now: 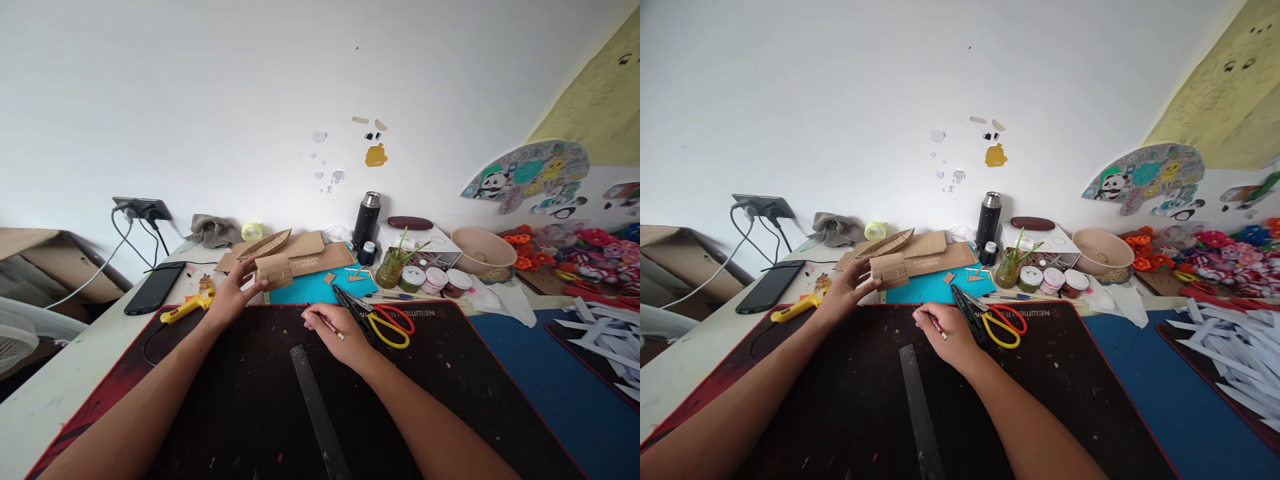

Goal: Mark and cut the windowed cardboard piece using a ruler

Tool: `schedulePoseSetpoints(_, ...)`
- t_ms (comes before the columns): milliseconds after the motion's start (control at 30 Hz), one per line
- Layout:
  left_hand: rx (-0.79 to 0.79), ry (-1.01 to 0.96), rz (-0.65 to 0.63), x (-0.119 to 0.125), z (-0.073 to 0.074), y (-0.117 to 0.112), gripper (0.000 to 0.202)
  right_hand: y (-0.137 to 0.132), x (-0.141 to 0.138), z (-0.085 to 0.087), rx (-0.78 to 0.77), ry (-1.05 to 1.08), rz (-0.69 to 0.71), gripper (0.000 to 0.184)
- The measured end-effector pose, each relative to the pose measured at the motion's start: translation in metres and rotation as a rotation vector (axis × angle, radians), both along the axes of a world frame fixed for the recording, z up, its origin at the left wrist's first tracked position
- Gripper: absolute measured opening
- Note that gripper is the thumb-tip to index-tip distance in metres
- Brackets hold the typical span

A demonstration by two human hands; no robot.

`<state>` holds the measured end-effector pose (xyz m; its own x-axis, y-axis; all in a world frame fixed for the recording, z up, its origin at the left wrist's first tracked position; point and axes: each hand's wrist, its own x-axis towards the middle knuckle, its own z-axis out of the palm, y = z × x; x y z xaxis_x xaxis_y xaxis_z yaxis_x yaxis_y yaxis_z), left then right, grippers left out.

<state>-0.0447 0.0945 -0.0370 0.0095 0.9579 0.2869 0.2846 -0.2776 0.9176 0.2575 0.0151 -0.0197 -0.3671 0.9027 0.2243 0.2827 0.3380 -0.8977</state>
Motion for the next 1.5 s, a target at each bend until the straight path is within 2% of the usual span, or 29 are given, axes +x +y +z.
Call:
schedulePoseSetpoints(867, 0.004, -0.014, 0.007, 0.0001, -0.002, 0.0001, 0.089, 0.0006, -0.0003, -0.0019, 0.035, -0.009, 0.005, 0.029)
schedulePoseSetpoints(1500, 0.005, -0.025, -0.009, 0.0032, 0.0016, -0.0017, 0.089, 0.0, 0.0, -0.0002, 0.033, -0.024, 0.002, 0.029)
